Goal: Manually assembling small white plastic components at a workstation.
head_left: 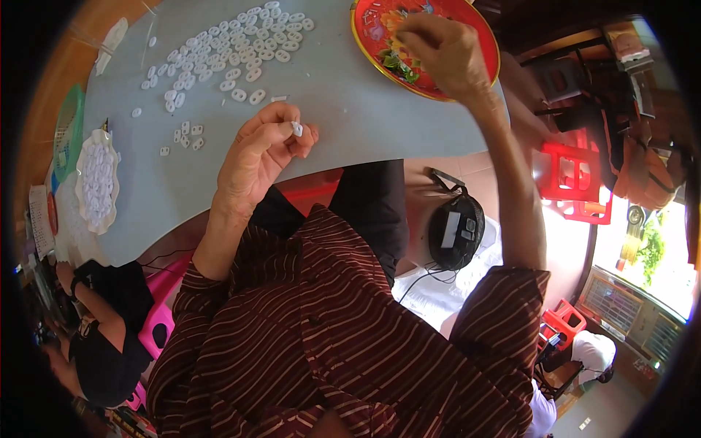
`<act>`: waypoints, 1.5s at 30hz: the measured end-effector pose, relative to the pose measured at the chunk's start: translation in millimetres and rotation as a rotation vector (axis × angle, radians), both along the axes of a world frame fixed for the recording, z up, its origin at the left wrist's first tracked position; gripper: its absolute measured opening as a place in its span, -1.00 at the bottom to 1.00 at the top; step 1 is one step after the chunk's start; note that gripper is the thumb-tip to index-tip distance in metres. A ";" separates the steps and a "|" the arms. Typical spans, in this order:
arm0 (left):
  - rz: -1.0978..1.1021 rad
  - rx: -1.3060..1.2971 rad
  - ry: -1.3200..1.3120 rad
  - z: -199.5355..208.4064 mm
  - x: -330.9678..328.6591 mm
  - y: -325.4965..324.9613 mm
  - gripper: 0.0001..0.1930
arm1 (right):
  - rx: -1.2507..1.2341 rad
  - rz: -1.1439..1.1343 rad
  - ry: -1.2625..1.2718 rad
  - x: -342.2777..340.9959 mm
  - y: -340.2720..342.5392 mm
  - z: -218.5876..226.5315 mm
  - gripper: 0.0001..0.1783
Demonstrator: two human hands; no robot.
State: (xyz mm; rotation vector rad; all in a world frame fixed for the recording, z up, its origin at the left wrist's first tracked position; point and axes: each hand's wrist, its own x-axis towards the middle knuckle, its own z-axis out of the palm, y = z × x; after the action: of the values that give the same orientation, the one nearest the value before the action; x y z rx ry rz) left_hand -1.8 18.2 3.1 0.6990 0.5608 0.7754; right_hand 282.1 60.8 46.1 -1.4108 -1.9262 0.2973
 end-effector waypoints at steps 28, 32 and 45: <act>0.079 0.252 0.280 2.7 8.2 -9.3 -0.93 | -0.113 -0.049 -0.180 -4.3 -21.5 23.9 -0.86; 0.205 0.298 0.299 4.3 2.9 -10.1 -0.94 | -0.293 0.082 0.286 -69.8 -45.9 8.3 -0.86; 0.223 0.604 0.560 -2.9 -12.7 -9.1 -0.97 | -0.517 0.181 0.843 -120.7 -59.9 -33.1 -0.82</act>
State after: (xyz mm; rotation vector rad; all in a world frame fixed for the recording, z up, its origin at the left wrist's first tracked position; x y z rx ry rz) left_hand -14.4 9.1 0.2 1.4535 0.9348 0.9719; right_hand 161.4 0.9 13.0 -1.1199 -1.2937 1.3181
